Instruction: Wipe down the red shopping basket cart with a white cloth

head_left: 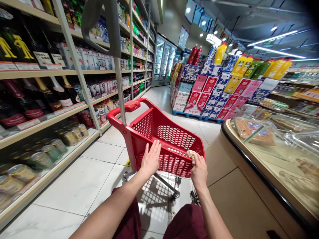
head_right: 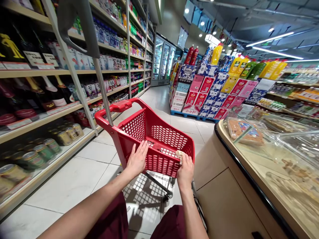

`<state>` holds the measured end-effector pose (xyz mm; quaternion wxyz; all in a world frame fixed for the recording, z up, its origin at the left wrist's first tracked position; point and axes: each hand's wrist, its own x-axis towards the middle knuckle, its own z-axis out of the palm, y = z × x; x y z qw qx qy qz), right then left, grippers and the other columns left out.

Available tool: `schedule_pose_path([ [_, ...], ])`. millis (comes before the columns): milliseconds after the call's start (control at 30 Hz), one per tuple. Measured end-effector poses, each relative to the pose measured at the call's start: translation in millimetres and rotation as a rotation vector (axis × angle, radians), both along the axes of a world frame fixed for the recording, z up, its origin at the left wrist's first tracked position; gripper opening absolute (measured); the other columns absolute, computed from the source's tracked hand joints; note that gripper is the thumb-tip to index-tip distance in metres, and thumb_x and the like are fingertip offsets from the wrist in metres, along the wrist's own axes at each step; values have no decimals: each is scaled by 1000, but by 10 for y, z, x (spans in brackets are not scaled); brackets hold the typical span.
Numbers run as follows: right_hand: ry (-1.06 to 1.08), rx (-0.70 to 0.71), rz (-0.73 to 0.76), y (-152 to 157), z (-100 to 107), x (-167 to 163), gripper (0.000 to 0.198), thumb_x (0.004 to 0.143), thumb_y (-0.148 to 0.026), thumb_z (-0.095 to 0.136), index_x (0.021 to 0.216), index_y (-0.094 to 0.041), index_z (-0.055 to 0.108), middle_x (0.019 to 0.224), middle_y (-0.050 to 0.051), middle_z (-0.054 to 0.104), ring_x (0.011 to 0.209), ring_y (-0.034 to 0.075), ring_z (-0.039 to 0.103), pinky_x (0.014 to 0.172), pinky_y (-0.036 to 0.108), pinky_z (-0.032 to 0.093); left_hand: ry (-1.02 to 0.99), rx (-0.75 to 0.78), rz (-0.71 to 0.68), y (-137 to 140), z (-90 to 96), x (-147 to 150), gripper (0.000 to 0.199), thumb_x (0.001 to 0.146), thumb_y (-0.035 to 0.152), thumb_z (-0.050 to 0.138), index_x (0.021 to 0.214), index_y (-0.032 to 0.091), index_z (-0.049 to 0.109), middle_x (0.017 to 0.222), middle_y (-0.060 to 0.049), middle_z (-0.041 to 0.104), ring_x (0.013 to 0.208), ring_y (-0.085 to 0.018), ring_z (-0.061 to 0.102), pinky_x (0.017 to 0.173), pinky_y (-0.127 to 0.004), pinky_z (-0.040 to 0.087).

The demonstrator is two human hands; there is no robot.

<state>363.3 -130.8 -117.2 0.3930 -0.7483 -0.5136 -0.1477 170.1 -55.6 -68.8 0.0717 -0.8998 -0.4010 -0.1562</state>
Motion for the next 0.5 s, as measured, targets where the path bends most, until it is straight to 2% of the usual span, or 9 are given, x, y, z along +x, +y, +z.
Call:
schedule_pose_path([
  [67, -4, 12, 7, 35, 33, -78, 59, 67, -2, 28, 119, -17, 51, 119, 8, 53, 119, 20, 37, 100, 45, 28, 3, 2, -4, 9, -7, -15, 66, 74, 19, 38, 136, 5, 19, 145, -12, 18, 134, -22, 5, 107, -46, 8],
  [167, -74, 15, 183, 163, 84, -360, 61, 69, -1, 26, 124, -18, 47, 125, 7, 49, 125, 18, 30, 102, 44, 24, 8, 24, -1, -8, -35, 16, 69, 72, 19, 39, 136, 5, 17, 145, -12, 18, 134, -23, 4, 107, -45, 9],
  [233, -105, 5, 252, 216, 105, -394, 62, 69, 0, 25, 125, -17, 45, 127, 7, 48, 126, 17, 28, 103, 43, 24, 19, 46, -24, -24, -50, 31, 70, 72, 18, 39, 137, 6, 15, 145, -12, 18, 135, -22, 4, 107, -46, 9],
  [300, -93, 3, 199, 198, 105, -231, 61, 68, -1, 26, 122, -18, 48, 123, 7, 51, 123, 18, 33, 101, 43, 27, 27, 57, -53, -43, -59, 34, 69, 73, 18, 38, 137, 7, 15, 145, -11, 19, 135, -22, 5, 107, -47, 8],
  [400, -31, 31, 22, 132, 80, 31, 57, 67, -2, 29, 117, -17, 53, 116, 8, 55, 116, 21, 40, 98, 44, 30, 28, 53, -68, -80, -64, 42, 67, 74, 18, 37, 137, 7, 16, 145, -10, 18, 134, -22, 5, 107, -46, 9],
  [433, -24, 34, 10, 130, 71, 32, 58, 67, -2, 29, 118, -17, 52, 116, 8, 55, 116, 21, 40, 99, 45, 30, 27, 50, -62, -93, -62, 50, 67, 74, 17, 37, 137, 7, 16, 145, -11, 17, 134, -22, 5, 107, -46, 10],
  [500, -51, 30, 90, 167, 65, -104, 61, 67, 0, 28, 122, -19, 48, 120, 7, 53, 120, 20, 37, 100, 45, 28, 23, 42, -42, -112, -53, 68, 68, 73, 17, 38, 136, 7, 17, 145, -11, 17, 134, -22, 4, 107, -44, 10],
])
